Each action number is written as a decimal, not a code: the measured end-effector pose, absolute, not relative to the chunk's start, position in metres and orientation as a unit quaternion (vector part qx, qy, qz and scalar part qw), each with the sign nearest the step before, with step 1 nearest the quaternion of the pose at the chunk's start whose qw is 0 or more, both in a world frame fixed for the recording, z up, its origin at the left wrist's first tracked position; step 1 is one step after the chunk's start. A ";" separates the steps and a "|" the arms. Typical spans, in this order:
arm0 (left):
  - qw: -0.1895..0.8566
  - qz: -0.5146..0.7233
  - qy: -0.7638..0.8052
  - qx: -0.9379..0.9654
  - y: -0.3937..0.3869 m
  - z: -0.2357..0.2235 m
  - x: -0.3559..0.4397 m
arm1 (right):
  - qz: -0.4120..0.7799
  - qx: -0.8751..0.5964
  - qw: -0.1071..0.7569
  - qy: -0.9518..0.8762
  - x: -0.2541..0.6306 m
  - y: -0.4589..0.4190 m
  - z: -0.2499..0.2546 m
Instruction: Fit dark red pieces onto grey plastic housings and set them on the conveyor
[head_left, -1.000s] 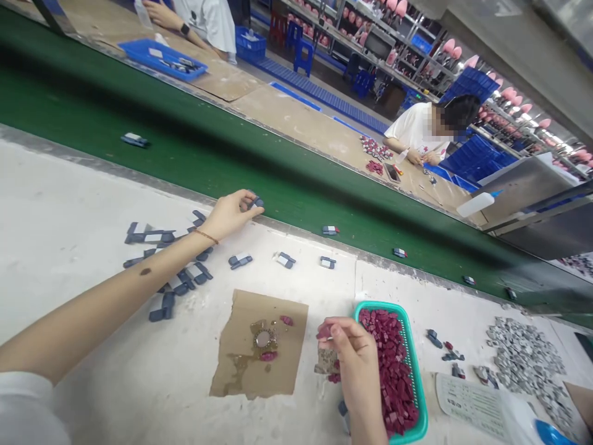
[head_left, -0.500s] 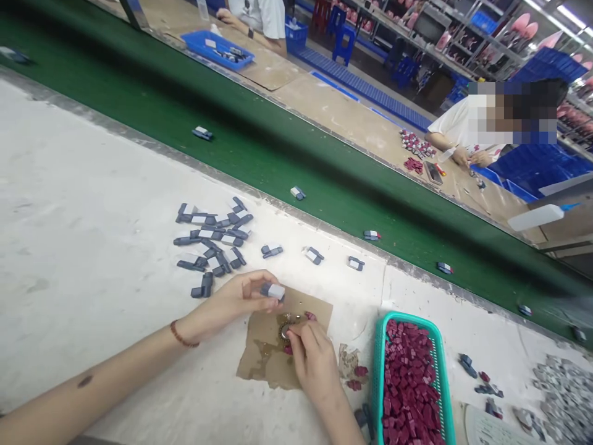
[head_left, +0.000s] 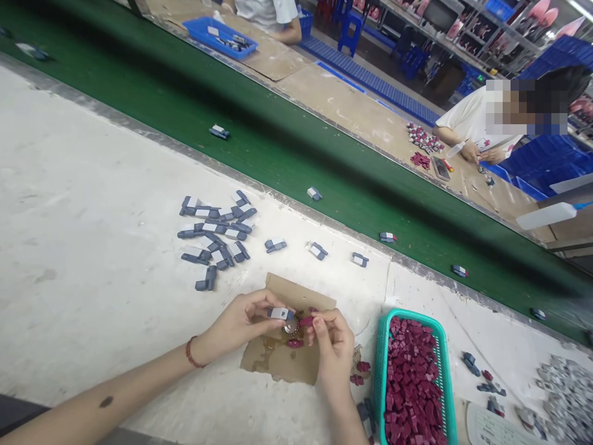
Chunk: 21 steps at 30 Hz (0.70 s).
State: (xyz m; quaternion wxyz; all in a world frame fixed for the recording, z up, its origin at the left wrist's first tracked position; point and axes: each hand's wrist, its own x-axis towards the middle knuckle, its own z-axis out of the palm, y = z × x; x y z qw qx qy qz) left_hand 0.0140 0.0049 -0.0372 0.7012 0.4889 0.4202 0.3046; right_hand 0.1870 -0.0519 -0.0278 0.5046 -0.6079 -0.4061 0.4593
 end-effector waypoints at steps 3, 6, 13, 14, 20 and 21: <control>0.687 0.295 0.428 0.508 0.001 -0.038 0.016 | 0.485 -0.594 0.546 -0.338 0.181 -0.049 -0.026; 0.671 0.289 0.440 0.522 -0.001 -0.037 0.018 | 0.487 -0.595 0.551 -0.326 0.175 -0.048 -0.027; 0.666 0.287 0.435 0.534 -0.002 -0.036 0.020 | 0.484 -0.597 0.538 -0.347 0.171 -0.051 -0.035; 0.665 0.288 0.434 0.535 -0.002 -0.036 0.020 | 0.481 -0.596 0.535 -0.356 0.170 -0.051 -0.035; 0.655 0.288 0.446 0.538 -0.003 -0.038 0.020 | 0.430 -0.590 0.507 -0.458 0.170 -0.053 -0.032; 0.652 0.288 0.449 0.538 -0.003 -0.039 0.019 | 0.419 -0.591 0.496 -0.479 0.171 -0.053 -0.031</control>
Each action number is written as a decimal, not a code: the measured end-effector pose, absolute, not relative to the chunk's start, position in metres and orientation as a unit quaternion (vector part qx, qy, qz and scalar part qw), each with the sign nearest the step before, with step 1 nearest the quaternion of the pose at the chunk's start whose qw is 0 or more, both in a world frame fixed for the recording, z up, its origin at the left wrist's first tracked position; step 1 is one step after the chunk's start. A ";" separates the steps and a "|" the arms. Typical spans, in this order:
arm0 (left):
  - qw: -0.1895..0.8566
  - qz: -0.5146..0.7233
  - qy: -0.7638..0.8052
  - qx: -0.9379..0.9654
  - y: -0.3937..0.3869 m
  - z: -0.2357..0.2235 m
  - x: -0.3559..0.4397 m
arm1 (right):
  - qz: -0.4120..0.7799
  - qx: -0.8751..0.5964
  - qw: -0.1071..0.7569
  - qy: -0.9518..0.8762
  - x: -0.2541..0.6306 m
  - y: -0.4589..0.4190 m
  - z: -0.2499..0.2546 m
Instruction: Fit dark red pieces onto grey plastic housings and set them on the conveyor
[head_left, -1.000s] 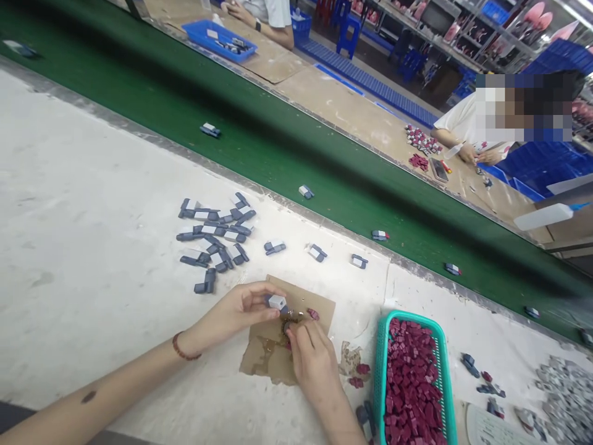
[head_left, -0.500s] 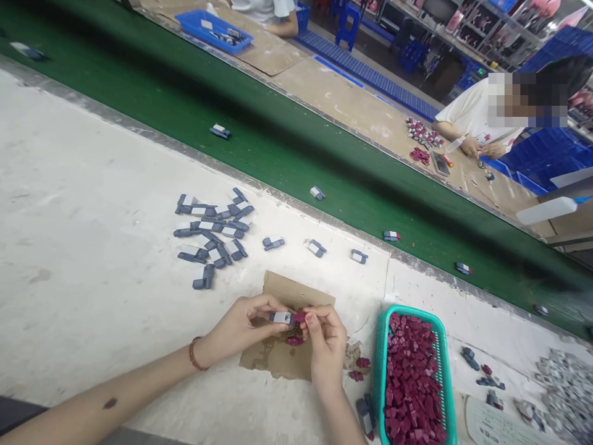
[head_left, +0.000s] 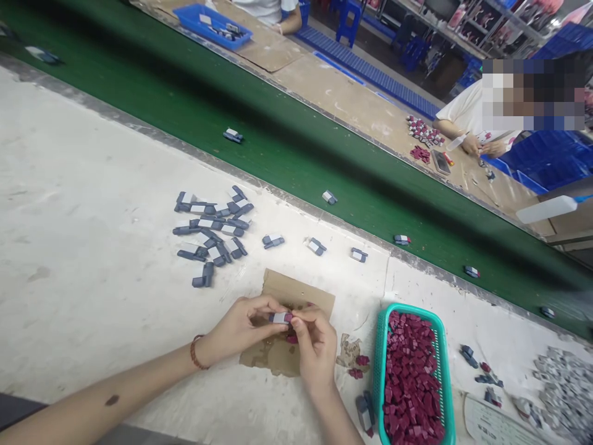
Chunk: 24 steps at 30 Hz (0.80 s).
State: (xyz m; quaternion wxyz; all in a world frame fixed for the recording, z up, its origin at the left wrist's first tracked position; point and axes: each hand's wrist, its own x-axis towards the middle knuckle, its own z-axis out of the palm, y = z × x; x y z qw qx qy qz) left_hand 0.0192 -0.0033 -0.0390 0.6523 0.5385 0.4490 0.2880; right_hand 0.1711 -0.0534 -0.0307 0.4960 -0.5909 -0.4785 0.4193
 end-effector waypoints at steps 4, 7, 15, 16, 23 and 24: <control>0.645 0.270 0.454 0.552 -0.007 -0.041 0.018 | 0.393 -0.603 0.449 -0.530 0.175 -0.054 -0.026; 0.640 0.247 0.447 0.574 -0.008 -0.038 0.018 | 0.406 -0.616 0.427 -0.523 0.176 -0.057 -0.021; 0.555 0.228 0.383 0.702 0.062 -0.013 0.037 | 0.225 -0.702 0.371 -0.565 0.237 -0.087 0.023; 0.530 0.245 0.405 0.704 0.080 -0.013 0.042 | 0.170 -0.724 0.340 -0.576 0.253 -0.091 0.027; 0.309 0.246 0.489 0.778 0.195 -0.035 0.085 | -0.005 -0.789 -0.020 -0.614 0.335 -0.097 0.018; 0.297 0.246 0.485 0.785 0.202 -0.036 0.092 | -0.014 -0.782 -0.049 -0.622 0.337 -0.096 0.015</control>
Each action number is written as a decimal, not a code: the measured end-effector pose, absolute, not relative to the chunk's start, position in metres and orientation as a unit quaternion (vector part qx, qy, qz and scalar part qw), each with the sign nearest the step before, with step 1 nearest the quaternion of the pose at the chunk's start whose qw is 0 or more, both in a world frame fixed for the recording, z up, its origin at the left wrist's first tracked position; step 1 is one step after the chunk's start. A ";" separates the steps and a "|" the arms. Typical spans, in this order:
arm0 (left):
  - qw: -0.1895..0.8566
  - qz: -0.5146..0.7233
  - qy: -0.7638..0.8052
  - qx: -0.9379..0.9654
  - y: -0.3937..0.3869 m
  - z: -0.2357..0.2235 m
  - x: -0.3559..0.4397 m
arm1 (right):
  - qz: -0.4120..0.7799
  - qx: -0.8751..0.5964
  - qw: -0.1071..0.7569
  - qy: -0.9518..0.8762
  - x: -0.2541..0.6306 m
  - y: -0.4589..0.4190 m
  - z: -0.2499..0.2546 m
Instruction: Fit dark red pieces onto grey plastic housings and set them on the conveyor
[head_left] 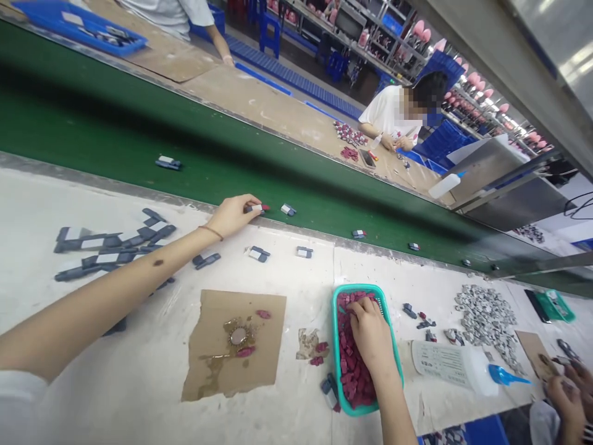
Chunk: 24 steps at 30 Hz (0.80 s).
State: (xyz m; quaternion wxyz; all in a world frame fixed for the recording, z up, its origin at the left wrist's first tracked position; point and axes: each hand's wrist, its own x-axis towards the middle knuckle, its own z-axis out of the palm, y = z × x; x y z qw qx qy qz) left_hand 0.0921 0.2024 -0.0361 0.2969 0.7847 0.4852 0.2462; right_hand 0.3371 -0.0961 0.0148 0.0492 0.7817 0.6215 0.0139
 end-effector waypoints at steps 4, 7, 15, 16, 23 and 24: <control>0.246 0.240 0.434 0.833 0.212 -0.036 0.123 | 0.055 0.754 0.116 0.644 0.339 -0.095 0.006; 0.244 0.225 0.363 0.871 0.206 -0.034 0.147 | 0.079 0.729 0.122 0.669 0.343 -0.097 0.003; 0.324 0.239 0.324 0.856 0.200 -0.033 0.187 | -0.089 0.732 -0.225 0.637 0.342 -0.101 0.021; 0.342 0.250 0.327 0.845 0.198 -0.032 0.187 | -0.142 0.734 -0.294 0.596 0.335 -0.101 0.026; 0.523 0.310 0.365 0.704 0.151 -0.025 0.161 | -0.330 0.694 -0.518 0.375 0.262 -0.094 0.035; 0.556 0.304 0.365 0.682 0.142 -0.023 0.150 | -0.341 0.686 -0.529 0.366 0.252 -0.092 0.032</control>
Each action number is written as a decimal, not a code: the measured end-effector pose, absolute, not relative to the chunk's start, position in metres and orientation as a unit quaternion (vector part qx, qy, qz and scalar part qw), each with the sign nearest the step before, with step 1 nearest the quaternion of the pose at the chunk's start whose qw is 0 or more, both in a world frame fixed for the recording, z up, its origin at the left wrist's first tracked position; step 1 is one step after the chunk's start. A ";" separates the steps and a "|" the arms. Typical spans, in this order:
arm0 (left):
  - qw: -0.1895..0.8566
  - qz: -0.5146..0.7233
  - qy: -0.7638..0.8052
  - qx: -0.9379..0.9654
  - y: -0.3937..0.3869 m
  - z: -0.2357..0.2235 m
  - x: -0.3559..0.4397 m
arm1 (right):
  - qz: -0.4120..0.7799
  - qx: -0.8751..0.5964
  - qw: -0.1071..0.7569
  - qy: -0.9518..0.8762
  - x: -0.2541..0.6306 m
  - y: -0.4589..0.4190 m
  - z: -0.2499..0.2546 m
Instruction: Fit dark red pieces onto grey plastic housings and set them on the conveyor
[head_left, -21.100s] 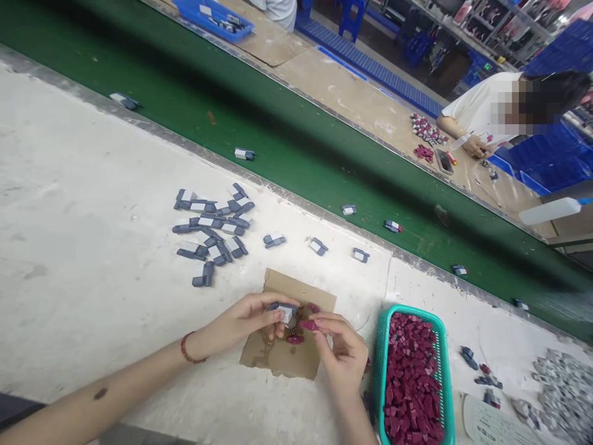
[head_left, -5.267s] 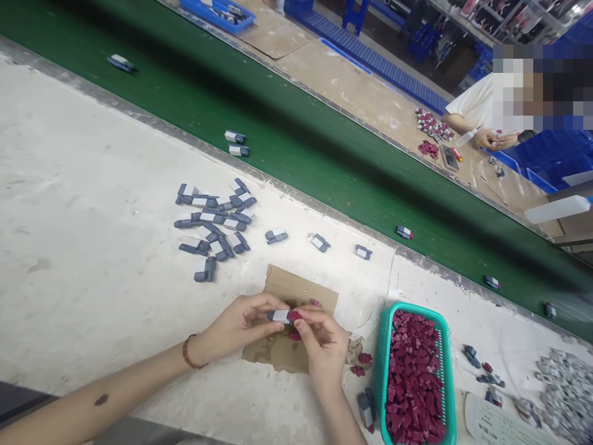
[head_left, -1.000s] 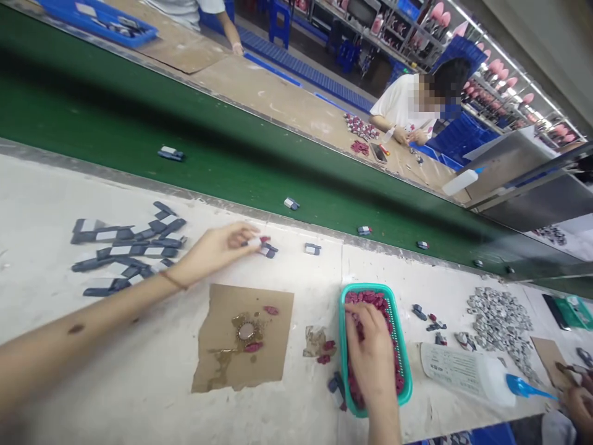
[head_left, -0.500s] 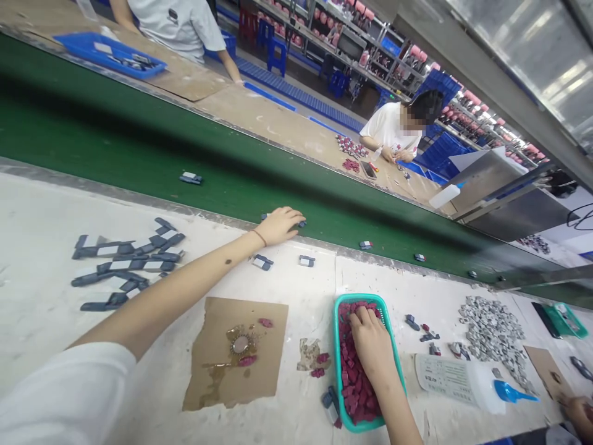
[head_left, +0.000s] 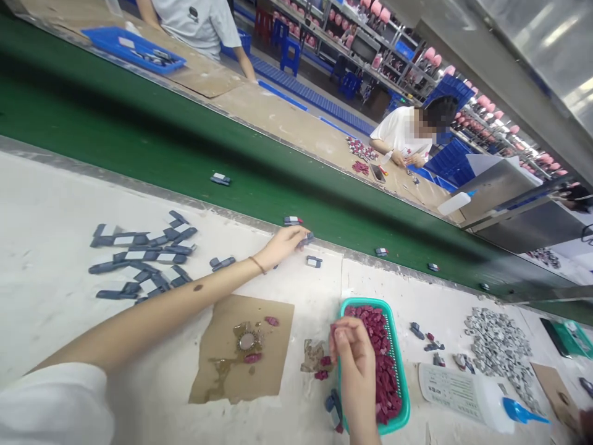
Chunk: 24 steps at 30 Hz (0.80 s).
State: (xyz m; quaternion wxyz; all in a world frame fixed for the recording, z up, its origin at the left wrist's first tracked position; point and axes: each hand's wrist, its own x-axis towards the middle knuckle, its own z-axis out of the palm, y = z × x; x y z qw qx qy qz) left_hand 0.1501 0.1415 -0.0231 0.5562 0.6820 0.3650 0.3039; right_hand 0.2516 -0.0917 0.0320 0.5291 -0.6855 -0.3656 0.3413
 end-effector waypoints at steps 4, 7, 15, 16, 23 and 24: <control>0.657 0.274 0.356 0.605 0.104 -0.015 0.096 | 0.395 -0.670 0.498 -0.383 0.219 -0.077 0.013; 0.732 0.273 0.383 0.493 0.082 -0.011 0.057 | 0.383 -0.684 0.441 -0.437 0.205 -0.065 -0.004; 0.733 0.299 0.458 0.404 0.037 -0.021 0.013 | 0.270 -0.642 0.310 -0.646 0.183 -0.054 -0.034; 0.738 0.299 0.453 0.402 0.033 -0.023 0.012 | 0.263 -0.639 0.299 -0.659 0.181 -0.053 -0.036; 0.755 0.319 0.434 0.373 0.024 -0.030 0.010 | 0.206 -0.607 0.266 -0.720 0.181 -0.048 -0.037; 0.757 0.319 0.433 0.371 0.025 -0.031 0.010 | 0.203 -0.606 0.270 -0.720 0.181 -0.047 -0.036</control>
